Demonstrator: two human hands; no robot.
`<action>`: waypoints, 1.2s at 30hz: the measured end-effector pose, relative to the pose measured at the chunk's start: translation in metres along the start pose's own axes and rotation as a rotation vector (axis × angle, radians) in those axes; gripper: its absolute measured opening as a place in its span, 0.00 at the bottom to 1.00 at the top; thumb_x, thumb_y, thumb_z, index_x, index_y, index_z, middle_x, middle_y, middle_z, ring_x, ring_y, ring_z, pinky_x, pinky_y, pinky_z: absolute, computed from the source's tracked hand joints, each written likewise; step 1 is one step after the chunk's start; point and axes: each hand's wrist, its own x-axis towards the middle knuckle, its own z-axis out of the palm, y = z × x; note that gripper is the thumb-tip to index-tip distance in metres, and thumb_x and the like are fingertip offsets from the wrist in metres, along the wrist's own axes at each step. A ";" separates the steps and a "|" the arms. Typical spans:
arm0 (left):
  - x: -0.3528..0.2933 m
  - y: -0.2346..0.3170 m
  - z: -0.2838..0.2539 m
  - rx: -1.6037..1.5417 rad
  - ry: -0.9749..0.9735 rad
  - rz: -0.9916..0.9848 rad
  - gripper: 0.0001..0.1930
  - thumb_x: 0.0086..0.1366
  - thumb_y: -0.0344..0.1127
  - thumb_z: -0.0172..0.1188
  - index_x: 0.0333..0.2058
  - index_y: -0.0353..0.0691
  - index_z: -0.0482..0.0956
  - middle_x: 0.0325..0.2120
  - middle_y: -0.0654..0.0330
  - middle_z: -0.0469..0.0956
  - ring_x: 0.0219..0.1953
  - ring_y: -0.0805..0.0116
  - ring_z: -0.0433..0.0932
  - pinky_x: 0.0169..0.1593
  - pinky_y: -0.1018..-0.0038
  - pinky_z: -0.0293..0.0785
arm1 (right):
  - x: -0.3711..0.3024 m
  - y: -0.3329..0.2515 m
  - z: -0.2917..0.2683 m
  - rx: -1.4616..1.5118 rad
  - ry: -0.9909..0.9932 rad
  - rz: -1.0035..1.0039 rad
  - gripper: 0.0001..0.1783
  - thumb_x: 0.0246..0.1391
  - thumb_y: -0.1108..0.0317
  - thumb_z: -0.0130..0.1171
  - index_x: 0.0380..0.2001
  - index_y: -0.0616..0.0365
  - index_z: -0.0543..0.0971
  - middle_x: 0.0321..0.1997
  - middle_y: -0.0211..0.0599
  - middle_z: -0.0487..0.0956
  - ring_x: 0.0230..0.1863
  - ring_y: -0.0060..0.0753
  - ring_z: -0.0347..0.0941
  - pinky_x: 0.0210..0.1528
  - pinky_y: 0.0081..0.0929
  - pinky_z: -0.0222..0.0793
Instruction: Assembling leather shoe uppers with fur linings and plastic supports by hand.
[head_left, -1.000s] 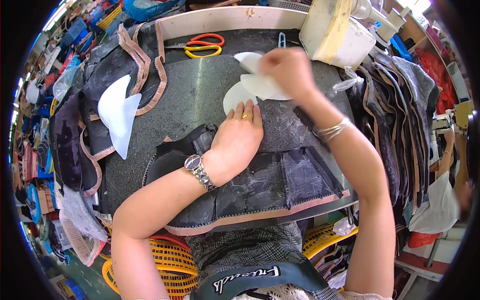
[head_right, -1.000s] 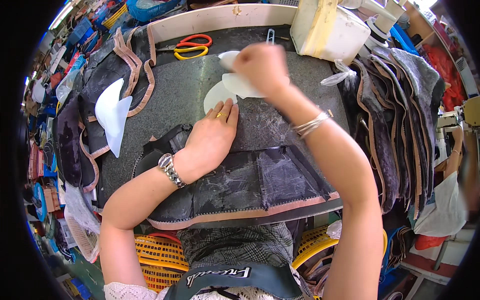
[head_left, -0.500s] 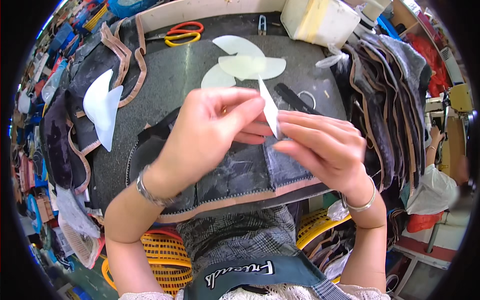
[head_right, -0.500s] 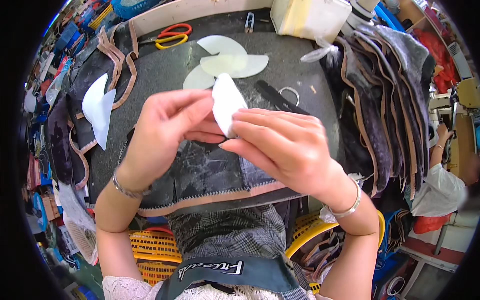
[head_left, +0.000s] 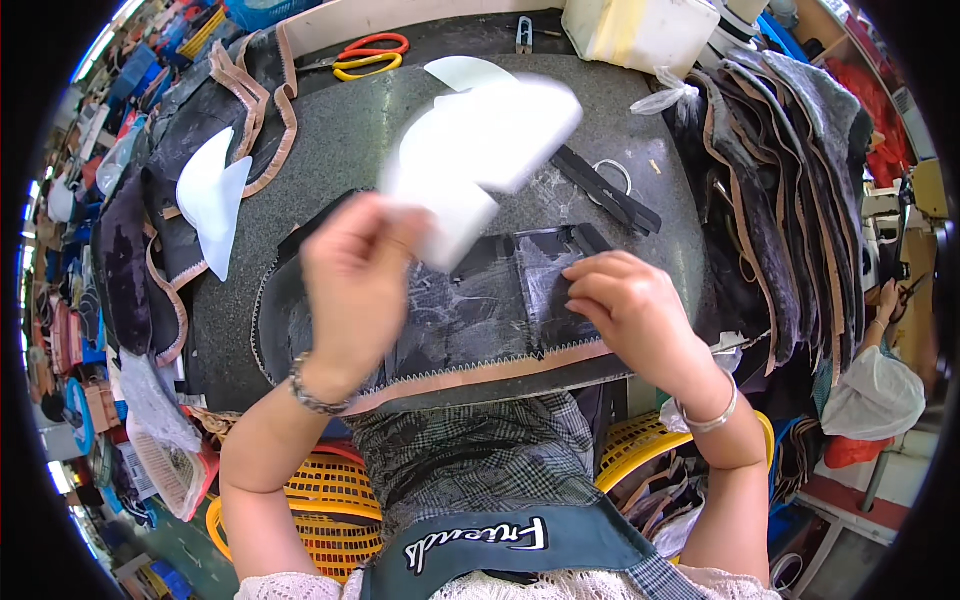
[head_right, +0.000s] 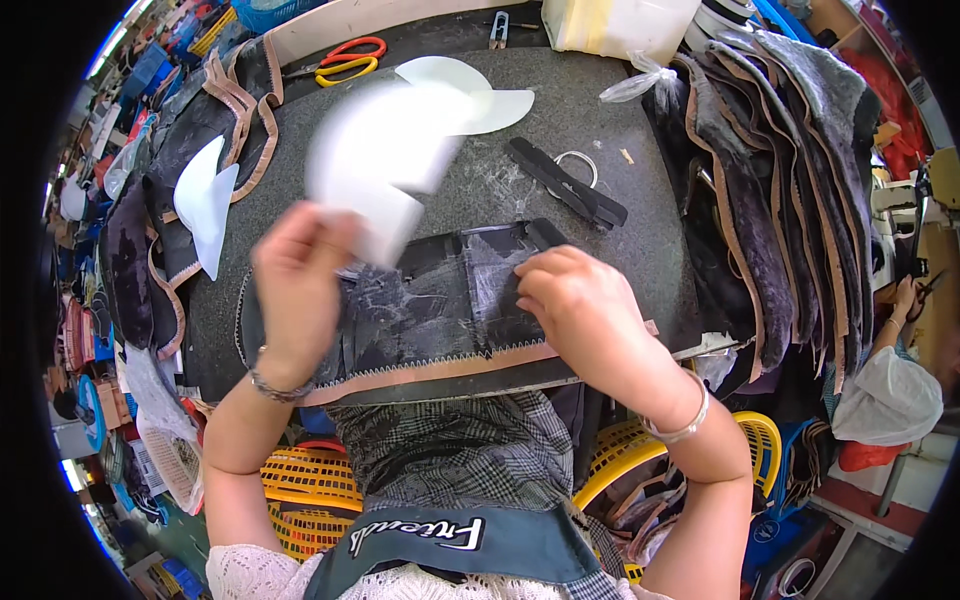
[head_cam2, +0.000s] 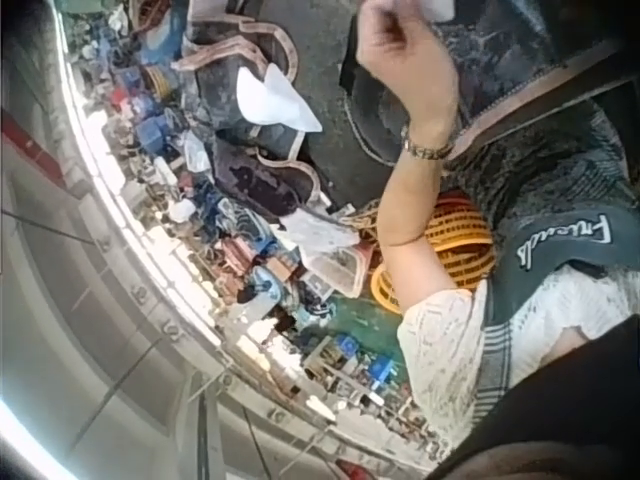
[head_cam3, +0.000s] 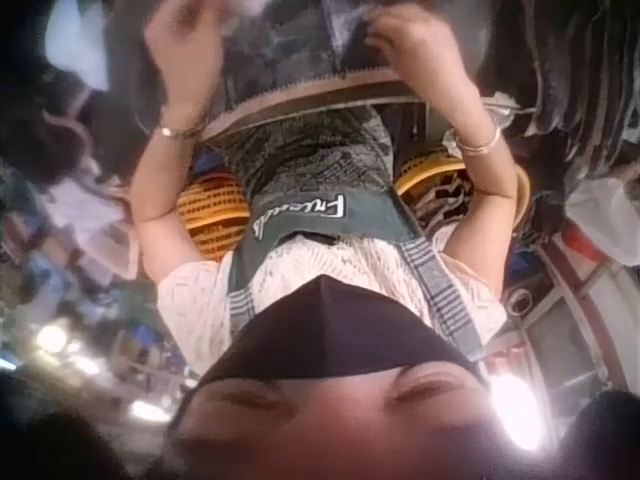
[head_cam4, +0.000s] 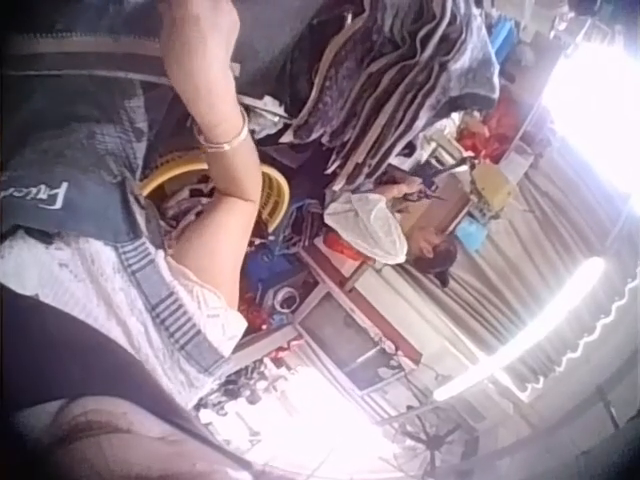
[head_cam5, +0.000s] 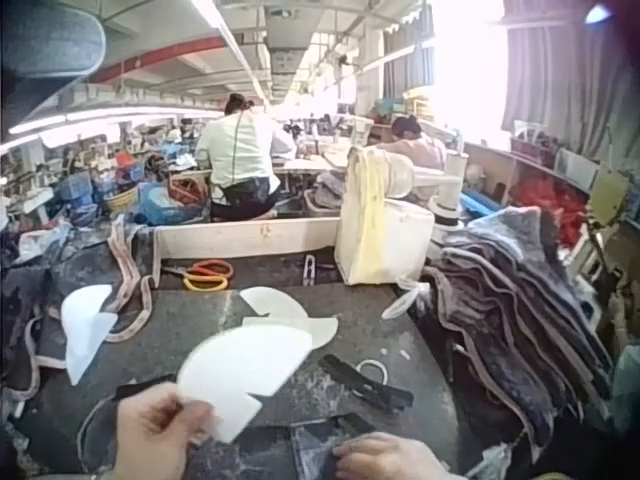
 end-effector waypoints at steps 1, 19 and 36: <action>0.004 0.002 -0.006 -0.126 0.163 0.127 0.09 0.67 0.33 0.59 0.39 0.33 0.79 0.29 0.64 0.80 0.27 0.80 0.76 0.31 0.82 0.73 | -0.002 0.001 -0.001 0.004 0.002 -0.003 0.10 0.50 0.77 0.66 0.38 0.64 0.82 0.39 0.40 0.84 0.37 0.24 0.80 0.40 0.26 0.76; -0.024 0.009 0.024 0.170 -0.474 -0.523 0.10 0.66 0.33 0.60 0.44 0.39 0.81 0.23 0.65 0.75 0.17 0.82 0.70 0.19 0.82 0.67 | 0.006 0.004 -0.014 0.507 -0.166 0.464 0.08 0.55 0.71 0.63 0.38 0.59 0.85 0.24 0.32 0.78 0.24 0.17 0.73 0.26 0.19 0.69; -0.061 0.008 0.054 0.859 -0.202 0.500 0.26 0.43 0.22 0.61 0.46 0.30 0.75 0.42 0.50 0.80 0.46 0.54 0.80 0.56 0.59 0.71 | 0.004 -0.050 0.002 -0.124 0.028 -0.122 0.24 0.46 0.63 0.62 0.42 0.72 0.72 0.43 0.54 0.78 0.46 0.49 0.77 0.45 0.37 0.74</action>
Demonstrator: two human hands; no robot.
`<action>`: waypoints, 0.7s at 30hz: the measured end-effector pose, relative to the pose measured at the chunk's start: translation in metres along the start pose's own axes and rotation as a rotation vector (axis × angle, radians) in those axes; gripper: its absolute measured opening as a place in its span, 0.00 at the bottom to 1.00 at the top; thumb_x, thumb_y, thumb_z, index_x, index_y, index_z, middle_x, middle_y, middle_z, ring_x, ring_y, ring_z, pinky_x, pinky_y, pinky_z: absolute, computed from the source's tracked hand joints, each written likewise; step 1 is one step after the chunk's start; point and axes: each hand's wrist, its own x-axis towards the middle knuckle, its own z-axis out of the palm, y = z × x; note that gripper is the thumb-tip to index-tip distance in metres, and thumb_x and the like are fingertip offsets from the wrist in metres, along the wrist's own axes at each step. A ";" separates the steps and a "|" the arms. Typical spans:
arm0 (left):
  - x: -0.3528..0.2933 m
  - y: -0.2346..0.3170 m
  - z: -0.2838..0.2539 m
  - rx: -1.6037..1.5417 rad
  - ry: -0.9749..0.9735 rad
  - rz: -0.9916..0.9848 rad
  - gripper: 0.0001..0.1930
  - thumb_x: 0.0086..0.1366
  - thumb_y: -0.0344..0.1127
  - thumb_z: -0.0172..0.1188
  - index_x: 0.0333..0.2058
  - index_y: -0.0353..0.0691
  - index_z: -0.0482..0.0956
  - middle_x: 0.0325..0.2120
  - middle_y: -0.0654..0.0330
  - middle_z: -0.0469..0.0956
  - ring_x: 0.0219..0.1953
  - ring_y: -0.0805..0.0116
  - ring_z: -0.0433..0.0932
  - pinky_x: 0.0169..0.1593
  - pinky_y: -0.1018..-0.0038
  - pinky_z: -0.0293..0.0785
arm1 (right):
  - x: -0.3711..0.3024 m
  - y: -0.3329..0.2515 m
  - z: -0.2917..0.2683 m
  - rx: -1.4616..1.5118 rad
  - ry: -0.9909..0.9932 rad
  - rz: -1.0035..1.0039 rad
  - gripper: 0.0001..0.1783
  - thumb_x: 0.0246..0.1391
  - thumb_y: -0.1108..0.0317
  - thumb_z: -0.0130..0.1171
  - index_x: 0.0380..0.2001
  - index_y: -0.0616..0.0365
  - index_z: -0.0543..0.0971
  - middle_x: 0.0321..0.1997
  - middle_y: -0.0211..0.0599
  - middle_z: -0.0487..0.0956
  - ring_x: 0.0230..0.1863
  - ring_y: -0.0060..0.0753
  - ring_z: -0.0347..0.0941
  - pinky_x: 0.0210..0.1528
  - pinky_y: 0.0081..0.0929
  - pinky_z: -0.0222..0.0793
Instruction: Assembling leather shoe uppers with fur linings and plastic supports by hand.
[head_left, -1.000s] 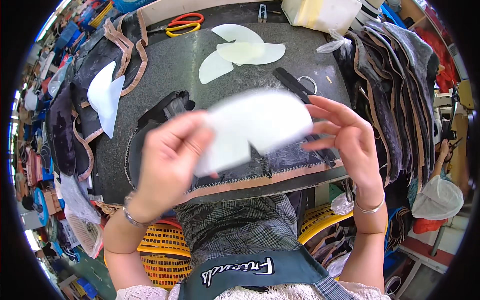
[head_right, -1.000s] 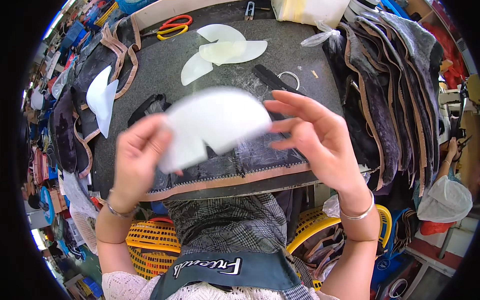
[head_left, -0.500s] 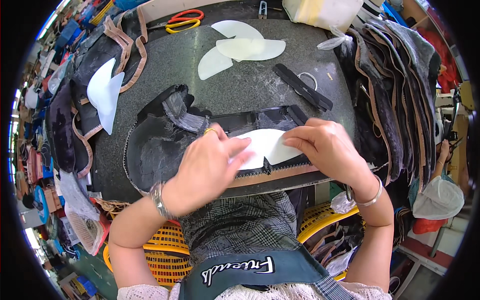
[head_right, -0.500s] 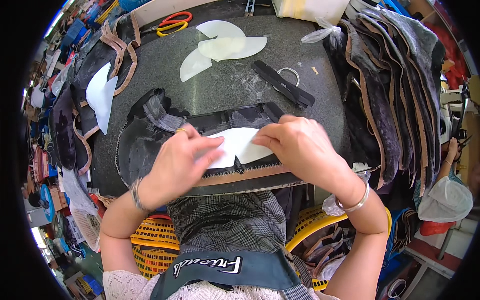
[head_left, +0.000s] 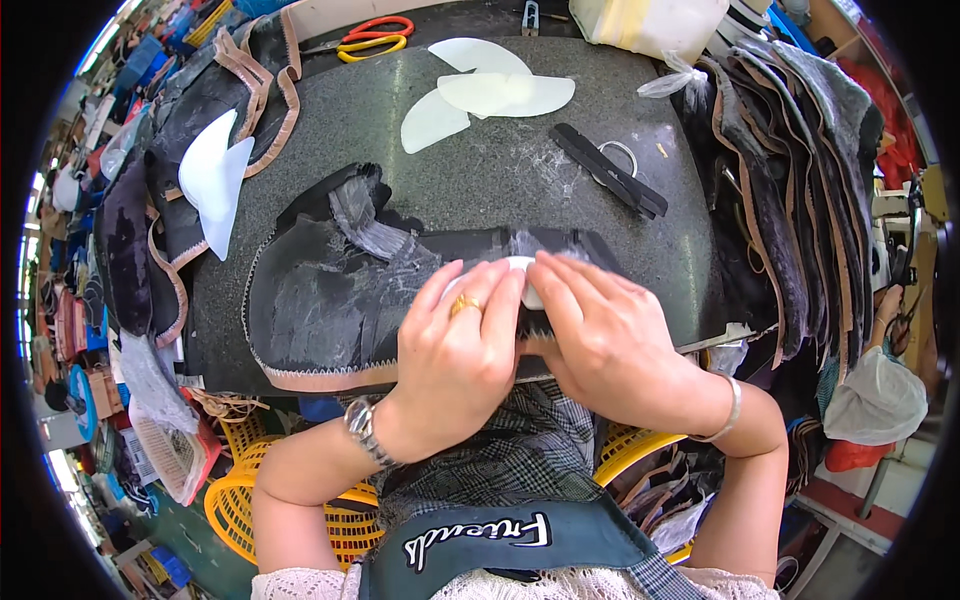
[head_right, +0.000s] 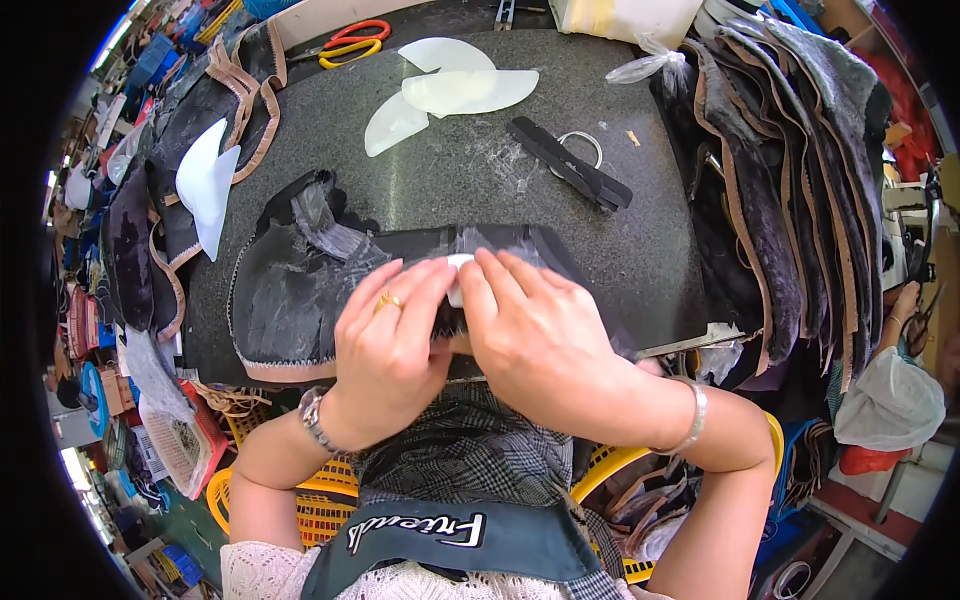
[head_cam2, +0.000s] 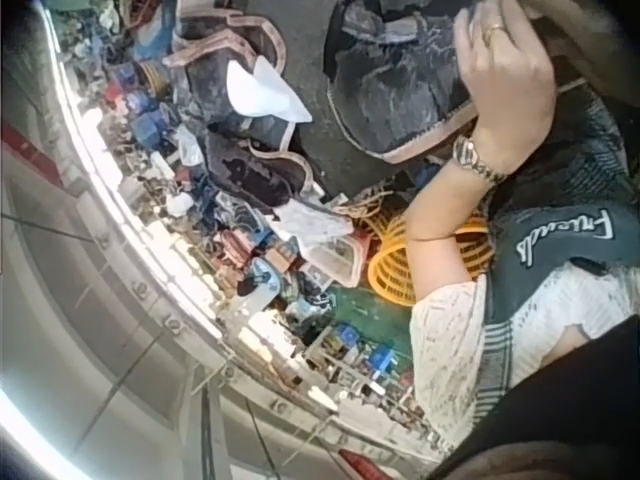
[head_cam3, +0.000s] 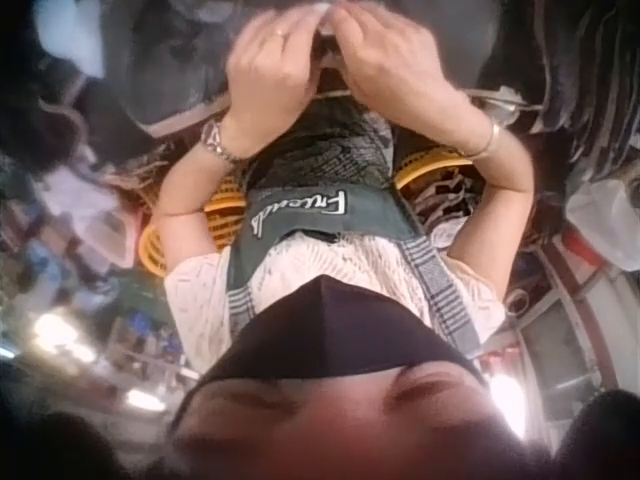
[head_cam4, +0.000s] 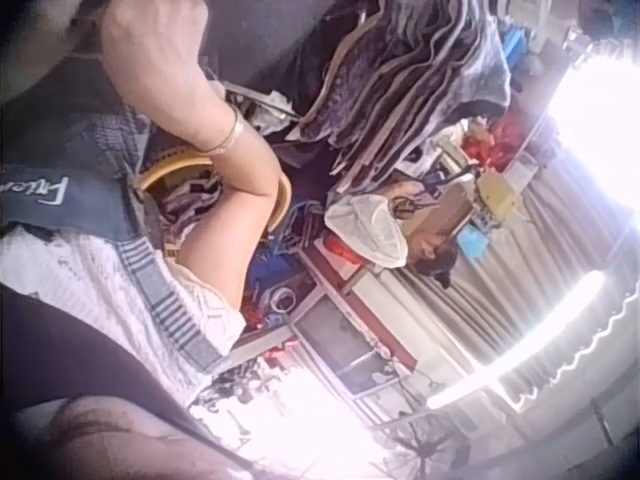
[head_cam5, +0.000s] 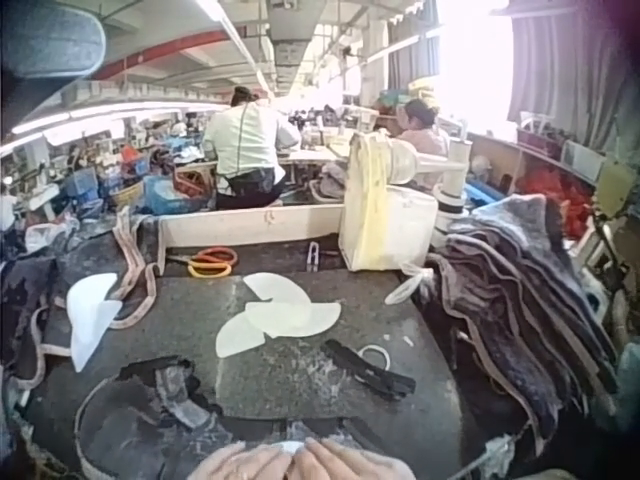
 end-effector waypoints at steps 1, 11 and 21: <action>0.004 -0.001 0.001 0.001 0.003 -0.001 0.26 0.43 0.22 0.61 0.46 0.30 0.75 0.42 0.50 0.80 0.46 0.54 0.80 0.56 0.59 0.71 | 0.002 0.002 0.004 -0.001 0.000 -0.003 0.24 0.46 0.63 0.62 0.42 0.72 0.72 0.43 0.54 0.78 0.46 0.49 0.77 0.45 0.37 0.74; -0.018 -0.039 -0.033 -0.298 -0.387 0.153 0.20 0.53 0.24 0.55 0.47 0.32 0.78 0.46 0.50 0.80 0.54 0.58 0.77 0.61 0.62 0.69 | 0.002 0.012 -0.012 0.039 -0.296 -0.186 0.23 0.38 0.71 0.59 0.43 0.65 0.77 0.45 0.47 0.81 0.49 0.46 0.78 0.53 0.36 0.74; -0.024 -0.075 -0.105 -0.310 -0.182 0.075 0.24 0.56 0.40 0.68 0.50 0.36 0.78 0.50 0.50 0.78 0.55 0.53 0.76 0.60 0.63 0.70 | 0.053 0.013 -0.063 -0.094 -0.689 -0.237 0.20 0.35 0.63 0.71 0.33 0.61 0.79 0.42 0.40 0.79 0.47 0.43 0.72 0.55 0.39 0.67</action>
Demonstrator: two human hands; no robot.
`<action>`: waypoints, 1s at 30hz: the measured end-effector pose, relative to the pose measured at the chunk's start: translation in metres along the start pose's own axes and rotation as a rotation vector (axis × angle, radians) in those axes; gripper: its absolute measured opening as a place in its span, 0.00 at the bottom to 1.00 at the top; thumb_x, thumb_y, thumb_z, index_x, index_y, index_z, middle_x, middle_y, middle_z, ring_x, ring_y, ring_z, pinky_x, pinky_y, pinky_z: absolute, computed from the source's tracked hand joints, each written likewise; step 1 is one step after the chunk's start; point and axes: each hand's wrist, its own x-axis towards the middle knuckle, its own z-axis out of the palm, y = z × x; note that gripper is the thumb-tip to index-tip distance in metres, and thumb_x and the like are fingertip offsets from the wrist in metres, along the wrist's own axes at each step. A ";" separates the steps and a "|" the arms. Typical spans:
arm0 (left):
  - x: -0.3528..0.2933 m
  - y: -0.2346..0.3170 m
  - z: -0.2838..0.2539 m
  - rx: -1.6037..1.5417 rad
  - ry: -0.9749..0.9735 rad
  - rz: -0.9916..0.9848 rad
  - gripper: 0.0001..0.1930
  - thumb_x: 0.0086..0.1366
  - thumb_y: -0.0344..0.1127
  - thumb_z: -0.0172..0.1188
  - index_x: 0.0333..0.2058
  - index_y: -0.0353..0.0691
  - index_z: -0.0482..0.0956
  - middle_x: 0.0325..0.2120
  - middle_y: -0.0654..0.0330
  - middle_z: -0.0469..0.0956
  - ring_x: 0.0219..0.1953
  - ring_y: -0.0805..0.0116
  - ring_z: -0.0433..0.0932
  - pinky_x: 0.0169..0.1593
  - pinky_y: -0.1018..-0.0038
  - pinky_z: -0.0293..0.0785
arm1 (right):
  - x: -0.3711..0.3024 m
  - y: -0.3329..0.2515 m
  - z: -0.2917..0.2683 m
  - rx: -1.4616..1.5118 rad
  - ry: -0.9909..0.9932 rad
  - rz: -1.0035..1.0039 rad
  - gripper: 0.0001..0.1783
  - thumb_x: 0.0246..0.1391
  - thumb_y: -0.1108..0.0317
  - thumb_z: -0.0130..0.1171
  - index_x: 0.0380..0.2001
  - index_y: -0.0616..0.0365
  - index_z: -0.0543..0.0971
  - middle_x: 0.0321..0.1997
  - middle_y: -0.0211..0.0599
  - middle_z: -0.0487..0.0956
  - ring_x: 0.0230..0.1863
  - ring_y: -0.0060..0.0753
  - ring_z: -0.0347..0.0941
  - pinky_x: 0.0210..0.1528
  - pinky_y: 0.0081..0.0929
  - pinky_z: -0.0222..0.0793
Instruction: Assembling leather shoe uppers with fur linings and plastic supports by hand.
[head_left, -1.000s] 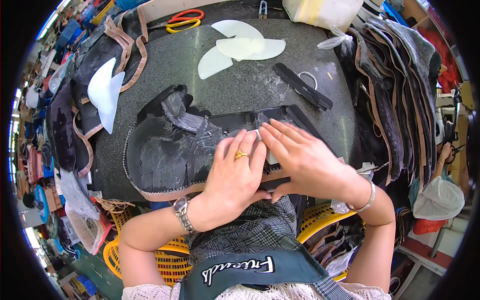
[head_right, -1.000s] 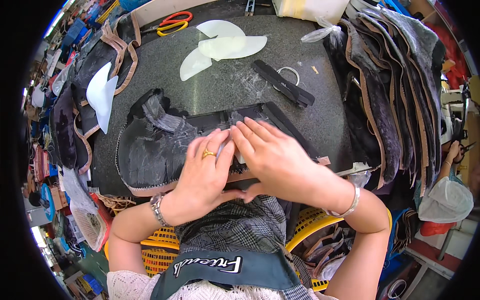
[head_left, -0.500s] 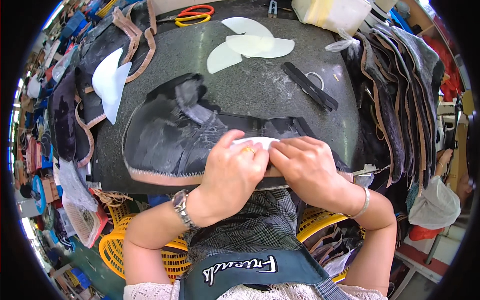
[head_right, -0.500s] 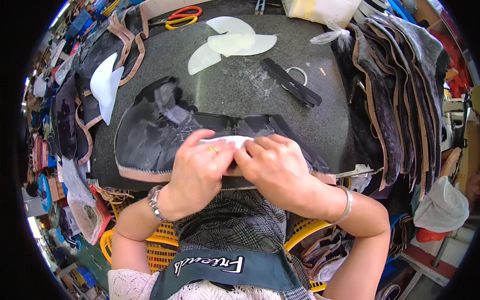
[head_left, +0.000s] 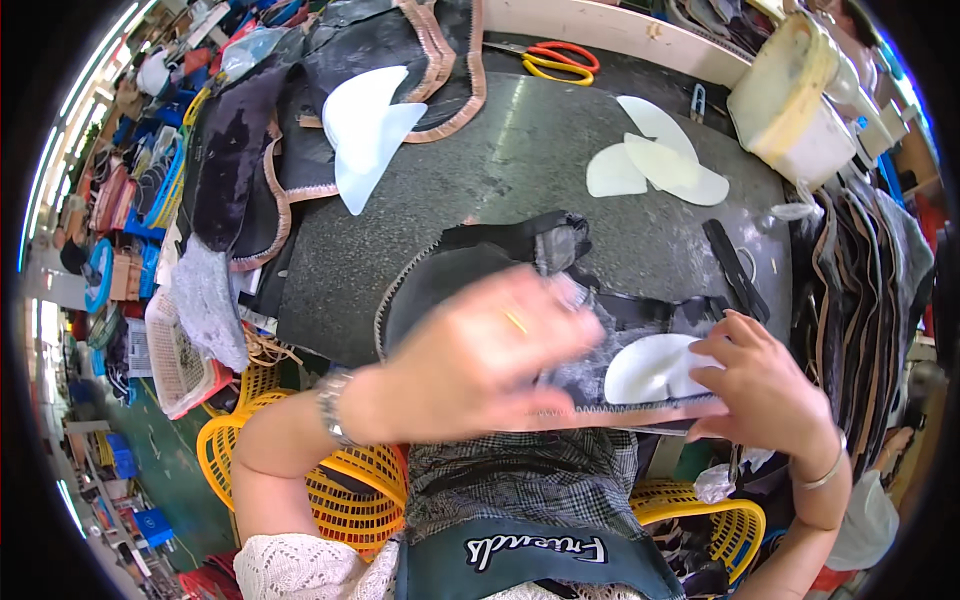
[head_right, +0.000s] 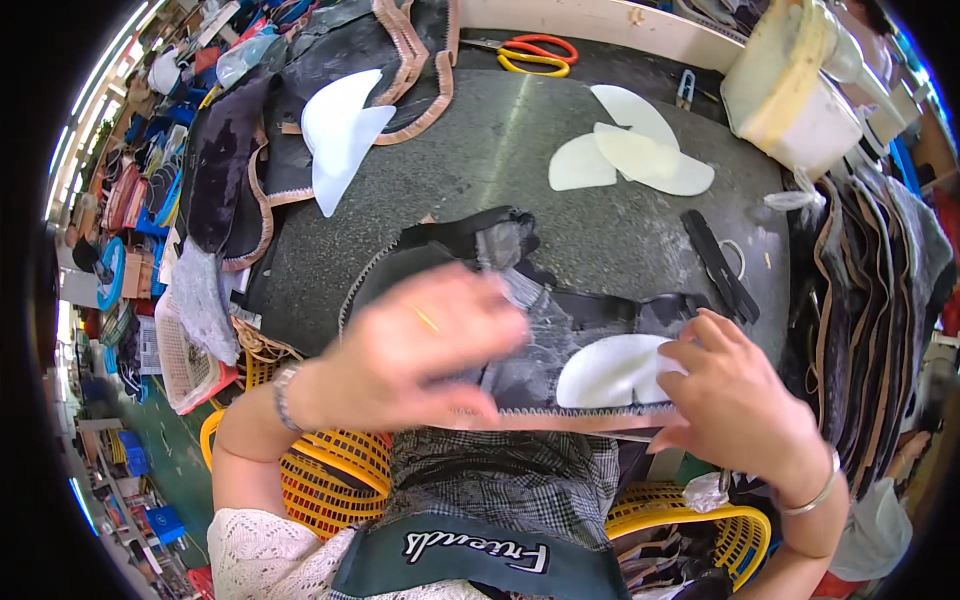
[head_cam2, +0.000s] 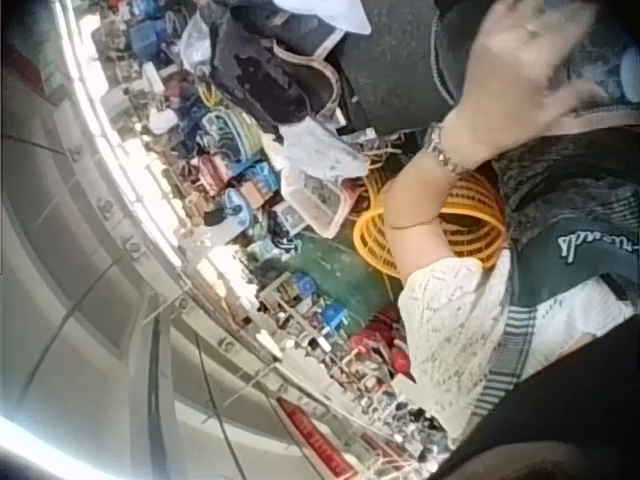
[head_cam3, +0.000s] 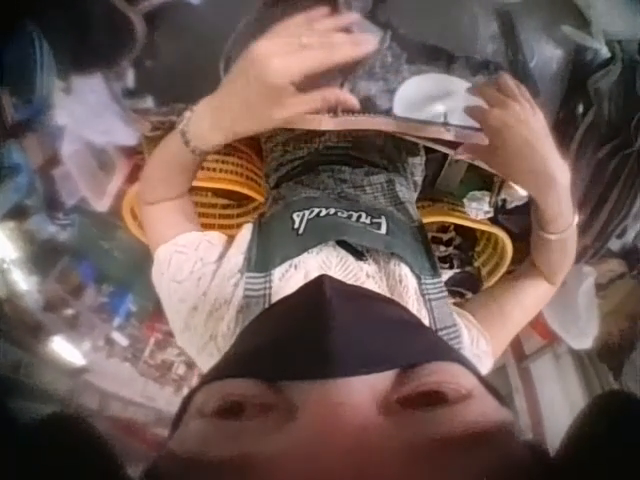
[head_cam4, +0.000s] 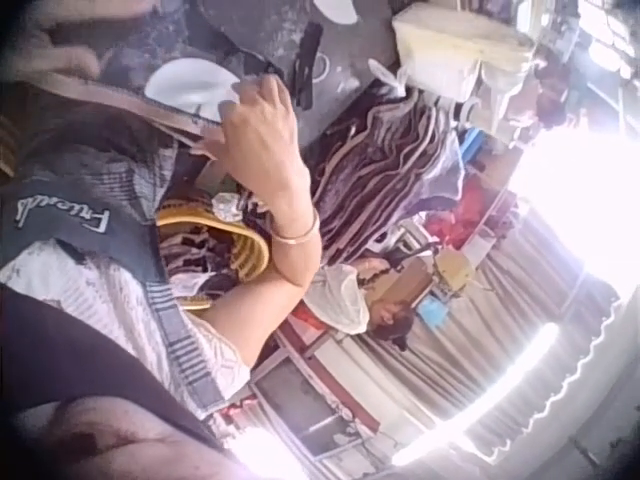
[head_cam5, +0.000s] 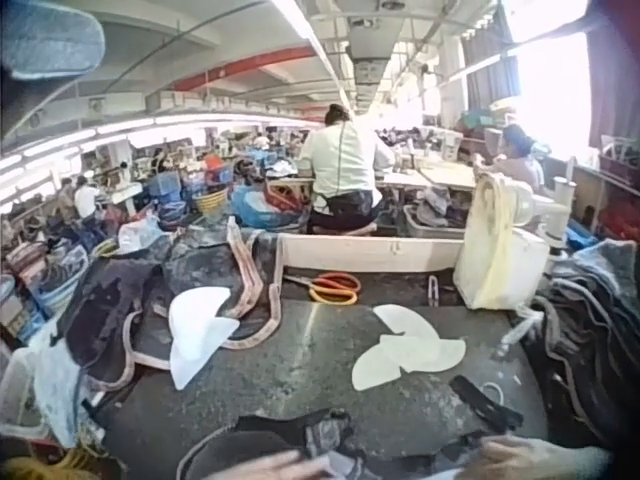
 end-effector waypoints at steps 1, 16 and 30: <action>-0.003 -0.015 -0.020 0.113 0.093 -0.126 0.21 0.58 0.36 0.67 0.50 0.37 0.79 0.49 0.50 0.79 0.54 0.54 0.76 0.59 0.64 0.70 | 0.014 0.003 -0.013 0.080 0.065 0.014 0.19 0.37 0.64 0.71 0.33 0.61 0.80 0.40 0.41 0.79 0.44 0.44 0.73 0.53 0.38 0.68; -0.052 -0.211 -0.086 0.326 0.473 -0.780 0.27 0.73 0.46 0.47 0.63 0.36 0.58 0.55 0.48 0.74 0.56 0.51 0.74 0.58 0.65 0.66 | 0.390 0.006 -0.023 -0.001 0.594 -0.060 0.15 0.41 0.62 0.66 0.32 0.60 0.81 0.30 0.45 0.82 0.39 0.43 0.80 0.47 0.44 0.69; -0.086 -0.064 -0.052 -1.044 0.708 -0.709 0.13 0.57 0.22 0.66 0.43 0.34 0.79 0.34 0.62 0.79 0.34 0.77 0.78 0.44 0.80 0.76 | 0.158 -0.086 0.021 -0.015 0.979 -0.745 0.12 0.33 0.72 0.66 0.26 0.68 0.79 0.38 0.45 0.79 0.32 0.33 0.76 0.29 0.23 0.77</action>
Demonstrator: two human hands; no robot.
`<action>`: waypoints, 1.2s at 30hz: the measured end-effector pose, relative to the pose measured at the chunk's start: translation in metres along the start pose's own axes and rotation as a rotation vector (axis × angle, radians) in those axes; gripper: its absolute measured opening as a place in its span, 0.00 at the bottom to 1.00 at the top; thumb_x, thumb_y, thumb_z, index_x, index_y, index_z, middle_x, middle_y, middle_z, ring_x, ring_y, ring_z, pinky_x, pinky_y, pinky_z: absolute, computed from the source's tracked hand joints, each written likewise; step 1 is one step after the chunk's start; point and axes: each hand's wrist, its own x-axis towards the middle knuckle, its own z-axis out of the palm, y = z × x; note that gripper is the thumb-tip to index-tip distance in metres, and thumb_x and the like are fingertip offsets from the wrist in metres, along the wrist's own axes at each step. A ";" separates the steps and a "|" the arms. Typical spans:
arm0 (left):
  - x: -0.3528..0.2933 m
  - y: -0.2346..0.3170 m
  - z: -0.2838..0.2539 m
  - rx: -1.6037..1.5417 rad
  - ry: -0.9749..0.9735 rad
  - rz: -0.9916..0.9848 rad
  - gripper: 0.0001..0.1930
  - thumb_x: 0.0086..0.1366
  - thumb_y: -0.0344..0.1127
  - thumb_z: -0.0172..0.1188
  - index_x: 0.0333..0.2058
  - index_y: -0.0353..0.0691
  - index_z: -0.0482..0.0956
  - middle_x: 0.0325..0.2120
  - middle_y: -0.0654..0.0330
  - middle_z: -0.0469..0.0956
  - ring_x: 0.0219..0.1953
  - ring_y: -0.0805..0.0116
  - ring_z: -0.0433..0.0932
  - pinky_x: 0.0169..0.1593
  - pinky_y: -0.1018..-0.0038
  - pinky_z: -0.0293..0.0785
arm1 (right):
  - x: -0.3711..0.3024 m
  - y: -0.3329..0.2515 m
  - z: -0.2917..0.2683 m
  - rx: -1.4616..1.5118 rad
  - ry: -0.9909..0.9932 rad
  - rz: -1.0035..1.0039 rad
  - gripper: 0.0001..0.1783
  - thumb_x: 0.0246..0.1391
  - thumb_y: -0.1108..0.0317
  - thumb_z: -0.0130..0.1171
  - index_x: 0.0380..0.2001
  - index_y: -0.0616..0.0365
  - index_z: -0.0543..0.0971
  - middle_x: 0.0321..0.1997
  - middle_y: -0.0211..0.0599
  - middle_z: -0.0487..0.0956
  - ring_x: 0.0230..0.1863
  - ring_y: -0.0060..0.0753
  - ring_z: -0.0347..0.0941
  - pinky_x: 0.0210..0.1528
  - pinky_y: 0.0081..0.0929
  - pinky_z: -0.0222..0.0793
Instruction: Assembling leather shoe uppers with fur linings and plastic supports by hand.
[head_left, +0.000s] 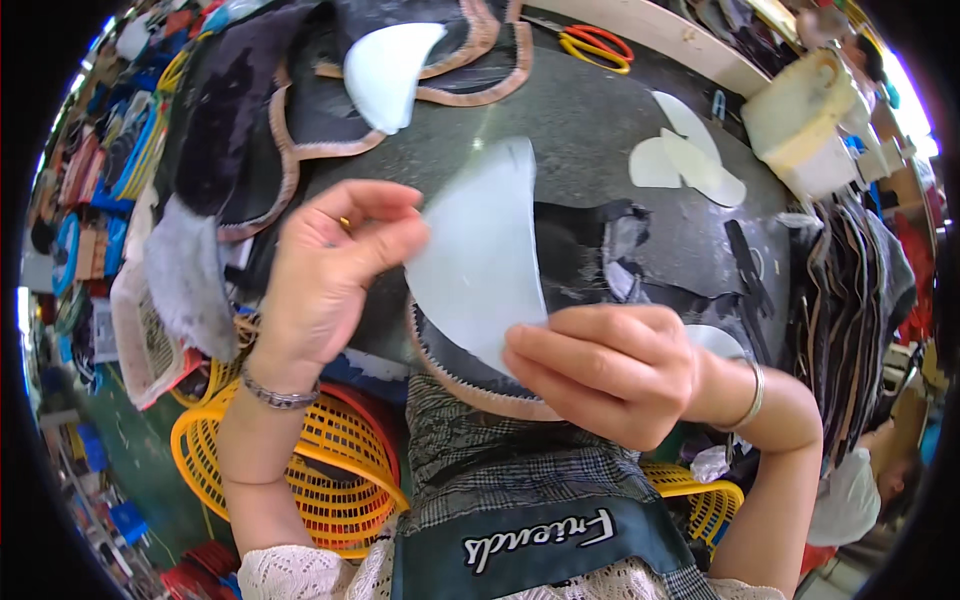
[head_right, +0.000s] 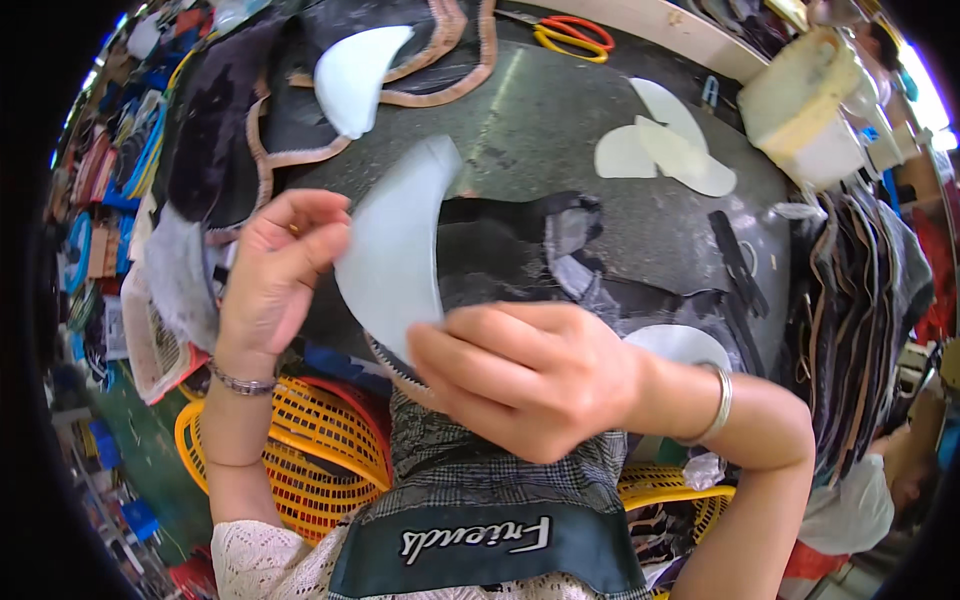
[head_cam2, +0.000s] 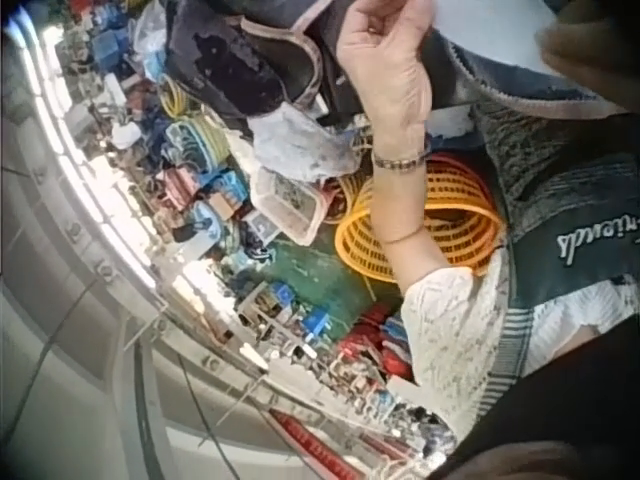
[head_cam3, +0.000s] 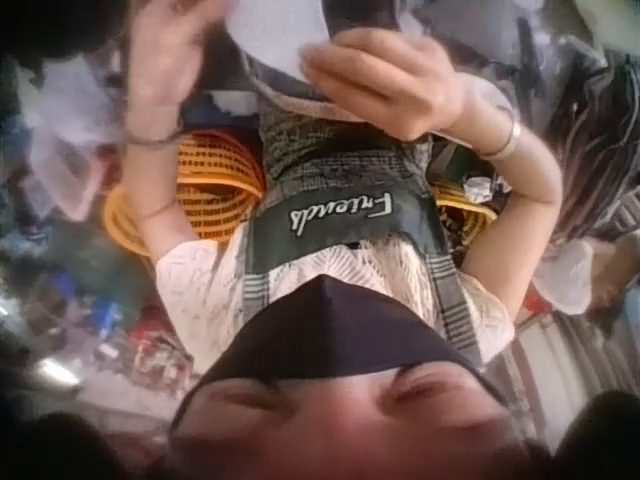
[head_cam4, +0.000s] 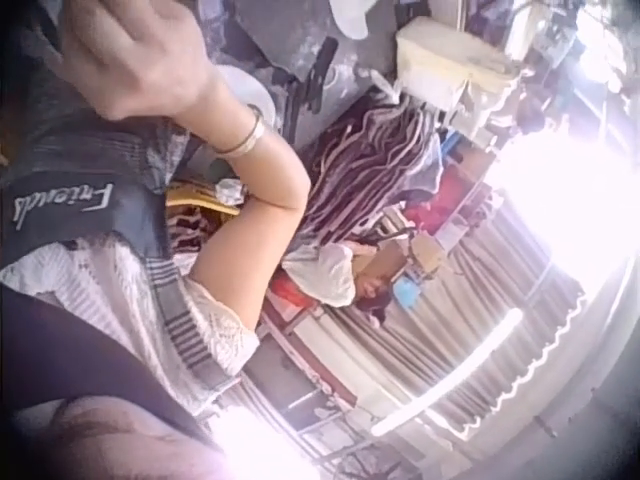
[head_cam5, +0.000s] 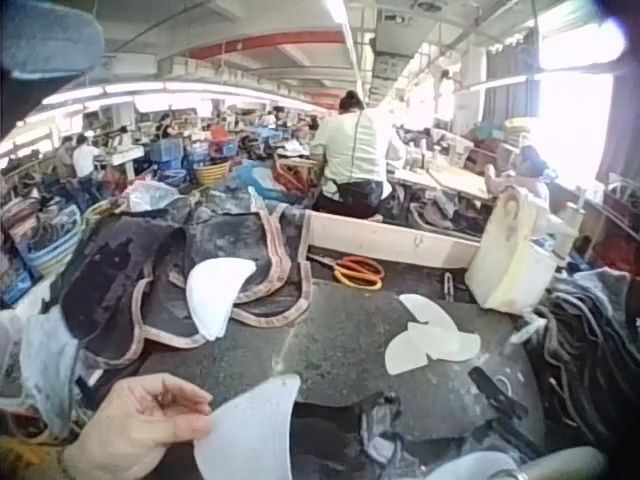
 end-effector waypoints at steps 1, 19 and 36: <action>-0.007 -0.007 -0.003 -0.002 -0.003 -0.042 0.14 0.56 0.21 0.66 0.43 0.33 0.79 0.34 0.63 0.78 0.35 0.78 0.78 0.44 0.81 0.76 | -0.008 -0.006 -0.001 0.015 -0.087 0.034 0.13 0.36 0.72 0.66 0.29 0.68 0.80 0.40 0.46 0.79 0.34 0.34 0.77 0.34 0.24 0.78; 0.016 -0.007 0.020 1.312 -0.025 0.544 0.10 0.46 0.29 0.71 0.29 0.40 0.82 0.32 0.59 0.75 0.41 0.61 0.70 0.48 0.69 0.67 | -0.037 -0.035 -0.023 0.314 -0.433 0.621 0.14 0.44 0.71 0.56 0.36 0.65 0.78 0.41 0.41 0.80 0.43 0.39 0.74 0.49 0.35 0.69; 0.059 -0.011 0.083 0.783 -0.481 0.294 0.21 0.60 0.36 0.67 0.49 0.31 0.78 0.40 0.58 0.83 0.41 0.75 0.77 0.46 0.76 0.73 | -0.049 -0.039 -0.006 0.232 -0.474 0.416 0.19 0.46 0.72 0.58 0.43 0.70 0.78 0.50 0.51 0.79 0.54 0.48 0.76 0.60 0.37 0.70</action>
